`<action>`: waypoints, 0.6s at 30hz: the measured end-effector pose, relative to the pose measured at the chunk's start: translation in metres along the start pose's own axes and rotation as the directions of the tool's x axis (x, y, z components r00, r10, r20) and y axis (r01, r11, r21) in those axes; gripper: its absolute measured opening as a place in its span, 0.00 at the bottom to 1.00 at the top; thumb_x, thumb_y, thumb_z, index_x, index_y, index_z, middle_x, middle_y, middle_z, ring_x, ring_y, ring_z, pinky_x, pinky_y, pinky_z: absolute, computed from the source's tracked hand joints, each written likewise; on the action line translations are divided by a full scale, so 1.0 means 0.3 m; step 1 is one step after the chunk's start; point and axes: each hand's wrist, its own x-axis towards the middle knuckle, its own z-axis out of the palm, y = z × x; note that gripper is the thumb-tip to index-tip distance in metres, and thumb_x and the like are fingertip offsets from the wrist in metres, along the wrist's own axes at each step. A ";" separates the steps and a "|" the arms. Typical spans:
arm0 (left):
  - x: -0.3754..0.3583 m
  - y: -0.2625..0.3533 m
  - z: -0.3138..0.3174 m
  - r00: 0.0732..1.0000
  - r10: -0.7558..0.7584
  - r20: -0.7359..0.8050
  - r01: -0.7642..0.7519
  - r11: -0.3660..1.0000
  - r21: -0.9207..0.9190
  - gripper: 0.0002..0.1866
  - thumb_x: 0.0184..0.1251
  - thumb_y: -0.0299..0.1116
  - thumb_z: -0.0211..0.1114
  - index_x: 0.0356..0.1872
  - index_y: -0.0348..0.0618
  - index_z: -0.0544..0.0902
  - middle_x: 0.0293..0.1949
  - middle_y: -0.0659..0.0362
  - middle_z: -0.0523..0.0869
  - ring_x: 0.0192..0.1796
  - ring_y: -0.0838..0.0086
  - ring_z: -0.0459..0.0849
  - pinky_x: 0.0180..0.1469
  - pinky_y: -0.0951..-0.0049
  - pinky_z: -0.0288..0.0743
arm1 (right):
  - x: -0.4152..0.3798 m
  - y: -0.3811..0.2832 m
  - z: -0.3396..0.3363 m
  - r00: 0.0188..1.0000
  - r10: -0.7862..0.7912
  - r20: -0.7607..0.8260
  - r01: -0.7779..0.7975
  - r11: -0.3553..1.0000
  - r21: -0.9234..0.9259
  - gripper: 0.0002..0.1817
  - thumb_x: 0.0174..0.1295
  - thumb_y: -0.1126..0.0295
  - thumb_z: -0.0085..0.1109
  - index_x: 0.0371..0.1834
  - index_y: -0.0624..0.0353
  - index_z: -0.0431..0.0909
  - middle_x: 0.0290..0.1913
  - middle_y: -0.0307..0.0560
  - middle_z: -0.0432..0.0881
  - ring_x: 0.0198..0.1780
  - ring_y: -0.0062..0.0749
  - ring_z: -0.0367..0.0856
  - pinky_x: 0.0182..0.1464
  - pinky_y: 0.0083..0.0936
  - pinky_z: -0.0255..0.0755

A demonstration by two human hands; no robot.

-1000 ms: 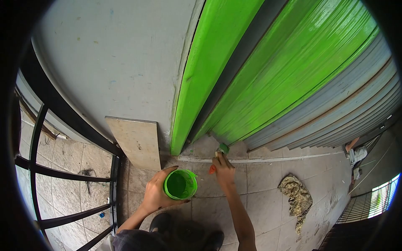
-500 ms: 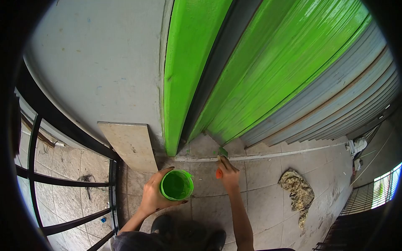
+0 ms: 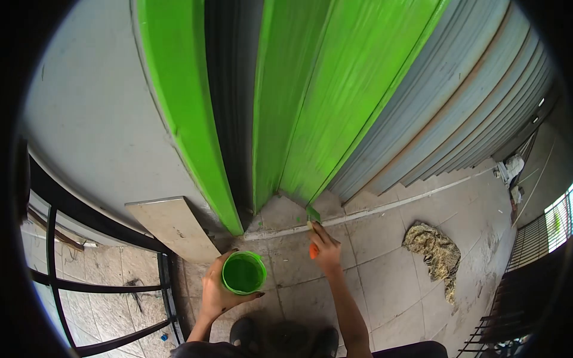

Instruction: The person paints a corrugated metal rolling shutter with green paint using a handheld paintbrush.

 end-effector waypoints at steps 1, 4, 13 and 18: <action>-0.009 -0.002 0.001 1.000 -0.015 0.000 0.015 1.000 0.003 0.48 0.28 0.43 0.87 0.58 0.39 0.75 0.49 0.49 0.84 0.50 0.56 0.85 0.52 0.59 0.79 | 0.012 -0.013 -0.001 0.997 0.019 -0.072 -0.016 0.999 0.045 0.10 0.53 0.81 0.68 0.36 0.54 0.81 0.51 0.52 0.85 0.47 0.45 0.88 0.36 0.27 0.85; -0.011 -0.003 0.016 0.999 -0.039 0.002 0.039 0.999 -0.001 0.48 0.28 0.43 0.87 0.57 0.38 0.75 0.49 0.49 0.85 0.51 0.56 0.85 0.53 0.60 0.80 | 0.113 -0.069 -0.048 0.937 0.017 -0.350 0.004 0.998 0.059 0.10 0.53 0.80 0.69 0.36 0.55 0.81 0.51 0.54 0.85 0.44 0.43 0.89 0.33 0.25 0.84; -0.017 -0.001 0.028 1.000 0.004 0.030 -0.003 1.000 -0.025 0.49 0.27 0.43 0.88 0.58 0.36 0.75 0.47 0.46 0.84 0.48 0.55 0.86 0.52 0.60 0.80 | 0.037 -0.074 0.065 0.918 0.209 -0.336 -0.166 0.974 0.152 0.09 0.54 0.82 0.69 0.35 0.57 0.80 0.49 0.55 0.86 0.44 0.41 0.89 0.36 0.23 0.84; -0.016 -0.004 0.034 0.999 -0.017 0.041 0.017 1.000 -0.011 0.50 0.26 0.42 0.88 0.58 0.35 0.74 0.47 0.47 0.85 0.48 0.56 0.86 0.52 0.60 0.80 | 0.137 -0.111 -0.036 0.853 0.149 -0.501 -0.089 0.986 0.140 0.11 0.53 0.81 0.70 0.36 0.55 0.79 0.49 0.55 0.86 0.39 0.38 0.90 0.31 0.20 0.83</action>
